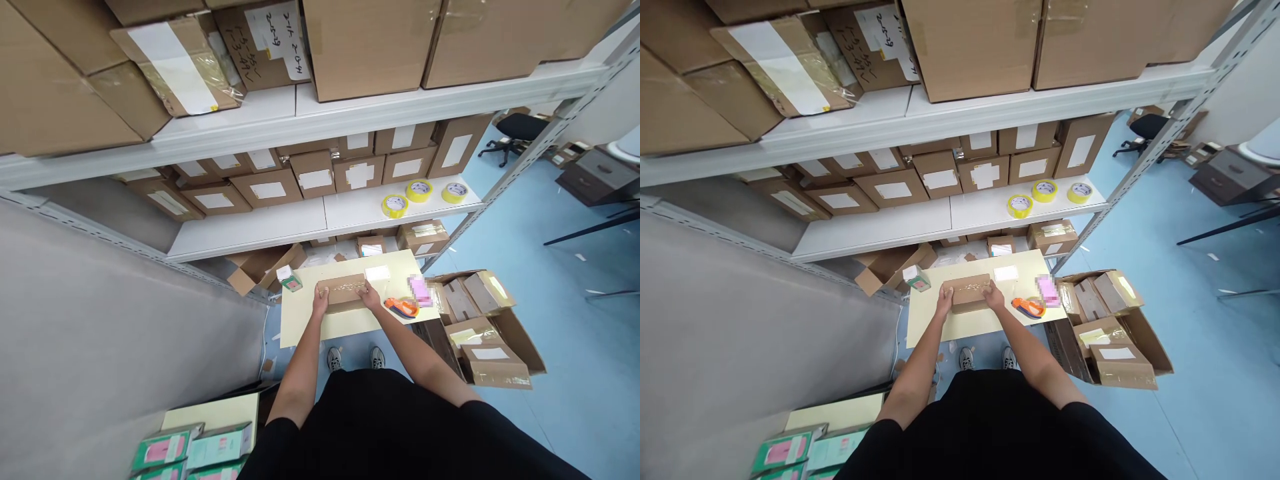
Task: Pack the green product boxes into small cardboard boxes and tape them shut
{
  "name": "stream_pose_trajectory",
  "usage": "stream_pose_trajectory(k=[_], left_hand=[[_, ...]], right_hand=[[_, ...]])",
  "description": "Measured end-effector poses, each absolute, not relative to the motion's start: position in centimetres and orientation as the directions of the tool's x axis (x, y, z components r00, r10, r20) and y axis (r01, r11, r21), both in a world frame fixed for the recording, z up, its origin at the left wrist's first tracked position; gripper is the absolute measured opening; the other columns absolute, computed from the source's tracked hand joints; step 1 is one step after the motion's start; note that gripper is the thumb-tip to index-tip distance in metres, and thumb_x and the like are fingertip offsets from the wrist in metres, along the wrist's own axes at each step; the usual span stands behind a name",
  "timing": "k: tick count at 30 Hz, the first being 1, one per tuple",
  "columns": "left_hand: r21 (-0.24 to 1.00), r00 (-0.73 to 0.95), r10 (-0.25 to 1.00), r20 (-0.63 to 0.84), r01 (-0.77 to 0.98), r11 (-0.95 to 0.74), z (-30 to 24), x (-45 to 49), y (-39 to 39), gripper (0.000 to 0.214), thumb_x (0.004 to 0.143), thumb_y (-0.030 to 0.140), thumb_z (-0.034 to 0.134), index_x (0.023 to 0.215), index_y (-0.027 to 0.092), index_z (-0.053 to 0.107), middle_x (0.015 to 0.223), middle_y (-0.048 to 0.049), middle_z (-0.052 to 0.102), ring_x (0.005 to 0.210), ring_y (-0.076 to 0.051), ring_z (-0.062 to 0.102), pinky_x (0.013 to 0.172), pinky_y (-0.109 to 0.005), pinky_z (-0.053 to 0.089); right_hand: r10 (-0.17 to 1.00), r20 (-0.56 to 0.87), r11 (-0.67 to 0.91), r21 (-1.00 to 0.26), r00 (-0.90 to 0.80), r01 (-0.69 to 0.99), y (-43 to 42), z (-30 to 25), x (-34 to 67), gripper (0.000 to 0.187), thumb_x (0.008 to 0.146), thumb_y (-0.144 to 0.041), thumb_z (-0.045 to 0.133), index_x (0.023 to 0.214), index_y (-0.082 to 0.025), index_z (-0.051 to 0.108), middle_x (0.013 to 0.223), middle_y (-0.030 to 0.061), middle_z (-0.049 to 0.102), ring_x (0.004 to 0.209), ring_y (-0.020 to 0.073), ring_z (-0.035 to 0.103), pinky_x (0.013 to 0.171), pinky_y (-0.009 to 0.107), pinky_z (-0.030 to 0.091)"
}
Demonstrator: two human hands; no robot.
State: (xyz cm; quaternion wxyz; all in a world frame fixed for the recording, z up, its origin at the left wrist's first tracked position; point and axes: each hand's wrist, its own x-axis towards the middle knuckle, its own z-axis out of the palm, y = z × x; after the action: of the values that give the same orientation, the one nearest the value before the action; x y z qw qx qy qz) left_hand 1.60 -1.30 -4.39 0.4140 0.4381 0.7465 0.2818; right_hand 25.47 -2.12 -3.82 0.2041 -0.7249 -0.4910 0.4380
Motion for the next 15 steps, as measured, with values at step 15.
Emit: stream_pose_trajectory(k=[15], left_hand=[[0.626,-0.284,0.890,-0.356,0.635,0.453,-4.5,1.5,0.6,0.053,0.103,0.045,0.050,0.152,0.029,0.043,0.136,-0.0066,0.072,0.124,-0.022,0.069,0.106,-0.032,0.052]], right_hand=[[0.905,-0.196,-0.384,-0.760,0.379,0.524,-5.9,-3.4,39.0,0.056,0.094,-0.035,0.056,0.147,-0.016,0.055,0.134,0.0149,0.069,0.126,0.0288,0.064,0.107,0.040,0.050]])
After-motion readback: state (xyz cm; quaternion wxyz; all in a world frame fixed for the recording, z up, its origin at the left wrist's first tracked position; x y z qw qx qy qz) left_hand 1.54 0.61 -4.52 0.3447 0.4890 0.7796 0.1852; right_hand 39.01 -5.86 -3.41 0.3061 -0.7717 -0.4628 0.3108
